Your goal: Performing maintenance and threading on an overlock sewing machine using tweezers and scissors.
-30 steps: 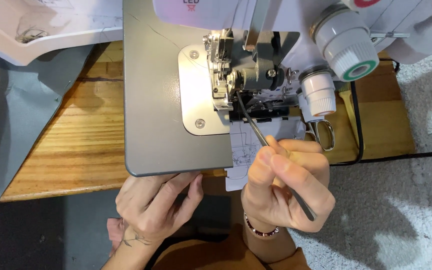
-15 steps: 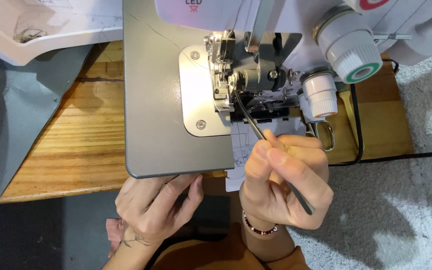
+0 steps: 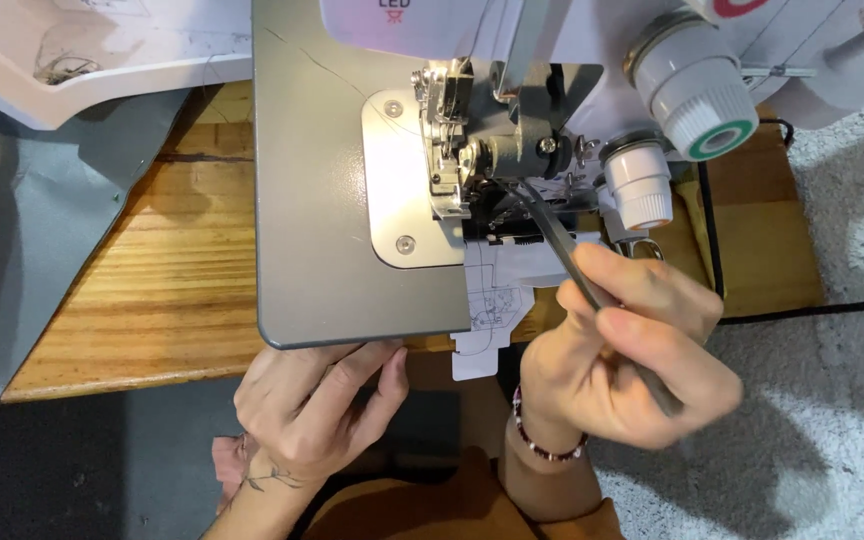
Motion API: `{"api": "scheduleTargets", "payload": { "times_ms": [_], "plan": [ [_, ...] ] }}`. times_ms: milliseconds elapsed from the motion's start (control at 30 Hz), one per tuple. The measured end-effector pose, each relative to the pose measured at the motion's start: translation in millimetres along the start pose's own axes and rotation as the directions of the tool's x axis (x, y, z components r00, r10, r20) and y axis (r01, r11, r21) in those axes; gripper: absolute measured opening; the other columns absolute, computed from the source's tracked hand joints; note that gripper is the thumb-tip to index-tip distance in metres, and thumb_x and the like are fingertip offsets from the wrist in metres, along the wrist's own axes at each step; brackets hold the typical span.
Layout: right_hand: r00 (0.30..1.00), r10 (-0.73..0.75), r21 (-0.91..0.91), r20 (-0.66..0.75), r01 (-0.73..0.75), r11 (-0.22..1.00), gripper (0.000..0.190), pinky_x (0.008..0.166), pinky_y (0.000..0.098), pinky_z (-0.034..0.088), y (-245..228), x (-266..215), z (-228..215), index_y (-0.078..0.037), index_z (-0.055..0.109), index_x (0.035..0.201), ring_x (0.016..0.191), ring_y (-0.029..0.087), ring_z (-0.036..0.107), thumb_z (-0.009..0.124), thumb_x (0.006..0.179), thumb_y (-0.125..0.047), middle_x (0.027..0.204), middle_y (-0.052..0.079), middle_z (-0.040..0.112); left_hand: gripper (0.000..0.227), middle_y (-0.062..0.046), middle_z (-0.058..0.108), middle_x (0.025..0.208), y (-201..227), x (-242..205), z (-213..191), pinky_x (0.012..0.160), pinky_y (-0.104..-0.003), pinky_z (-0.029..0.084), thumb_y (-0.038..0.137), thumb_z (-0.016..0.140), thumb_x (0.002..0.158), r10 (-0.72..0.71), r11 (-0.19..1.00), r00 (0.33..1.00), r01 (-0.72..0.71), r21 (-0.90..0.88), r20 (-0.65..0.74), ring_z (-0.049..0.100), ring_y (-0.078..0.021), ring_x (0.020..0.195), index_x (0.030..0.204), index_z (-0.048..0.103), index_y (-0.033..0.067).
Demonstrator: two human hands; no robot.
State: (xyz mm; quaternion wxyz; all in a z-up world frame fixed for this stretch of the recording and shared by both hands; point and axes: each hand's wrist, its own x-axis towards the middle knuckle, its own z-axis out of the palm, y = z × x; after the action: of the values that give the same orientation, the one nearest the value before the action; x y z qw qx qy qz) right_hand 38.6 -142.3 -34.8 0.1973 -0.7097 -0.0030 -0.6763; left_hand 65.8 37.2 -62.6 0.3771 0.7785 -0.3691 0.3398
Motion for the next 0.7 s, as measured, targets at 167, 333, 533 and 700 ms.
{"api": "scheduleTargets", "payload": {
  "times_ms": [167, 333, 533, 700],
  "plan": [
    [0.998, -0.039, 0.037, 0.048, 0.037, 0.999, 0.02, 0.061, 0.0309, 0.047, 9.1, 0.0, 0.8, -0.013, 0.045, 0.106, 0.083, 0.022, 0.052, 0.061, 0.103, -0.003, 0.09, 0.011, 0.069, 0.004, -0.002, 0.071, 0.081, 0.8, 1.2, -1.3, 0.057, -0.03, 0.046, 0.012, 0.073, 0.088, -0.006, 1.0, 1.0, 0.006, -0.023, 0.001, 0.062, -0.0174, 0.066, 0.085, 0.076, 0.0108],
    [0.998, -0.035, 0.085, 0.045, 0.031, 0.996, 0.021, 0.057, 0.0318, 0.046, 10.7, -0.1, 5.4, -0.013, 0.045, 0.103, 0.083, 0.022, 0.051, 0.057, 0.102, 0.005, 0.087, 0.012, 0.069, 0.005, -0.001, 0.071, 0.08, 0.3, 1.0, -1.0, 0.056, -0.029, 0.046, 0.012, 0.073, 0.088, -0.004, 1.0, 1.0, 0.004, -0.02, -0.009, 0.06, -0.0165, 0.064, 0.084, 0.075, 0.0111],
    [0.999, -0.024, 0.103, 0.044, 0.02, 0.995, 0.023, 0.056, 0.0306, 0.046, 9.1, 0.7, 8.2, -0.013, 0.045, 0.104, 0.08, 0.023, 0.053, 0.055, 0.102, 0.007, 0.086, 0.013, 0.069, 0.004, -0.002, 0.072, 0.081, -0.5, 0.3, -0.9, 0.057, -0.029, 0.046, 0.012, 0.074, 0.088, 0.003, 1.0, 1.0, -0.003, -0.019, -0.003, 0.062, -0.0166, 0.065, 0.084, 0.075, 0.0105],
    [0.997, -0.077, 0.141, -0.008, 0.077, 0.987, 0.016, 0.05, 0.0298, 0.042, 13.6, 1.8, 13.6, -0.012, 0.046, 0.102, 0.075, 0.022, 0.051, 0.058, 0.102, -0.002, 0.083, 0.012, 0.068, 0.005, -0.001, 0.07, 0.079, -0.7, 0.6, -0.4, 0.056, -0.029, 0.046, 0.013, 0.073, 0.088, 0.007, 1.0, 1.0, -0.007, -0.013, -0.008, 0.06, -0.0162, 0.063, 0.084, 0.075, 0.0108]
  ]
}}
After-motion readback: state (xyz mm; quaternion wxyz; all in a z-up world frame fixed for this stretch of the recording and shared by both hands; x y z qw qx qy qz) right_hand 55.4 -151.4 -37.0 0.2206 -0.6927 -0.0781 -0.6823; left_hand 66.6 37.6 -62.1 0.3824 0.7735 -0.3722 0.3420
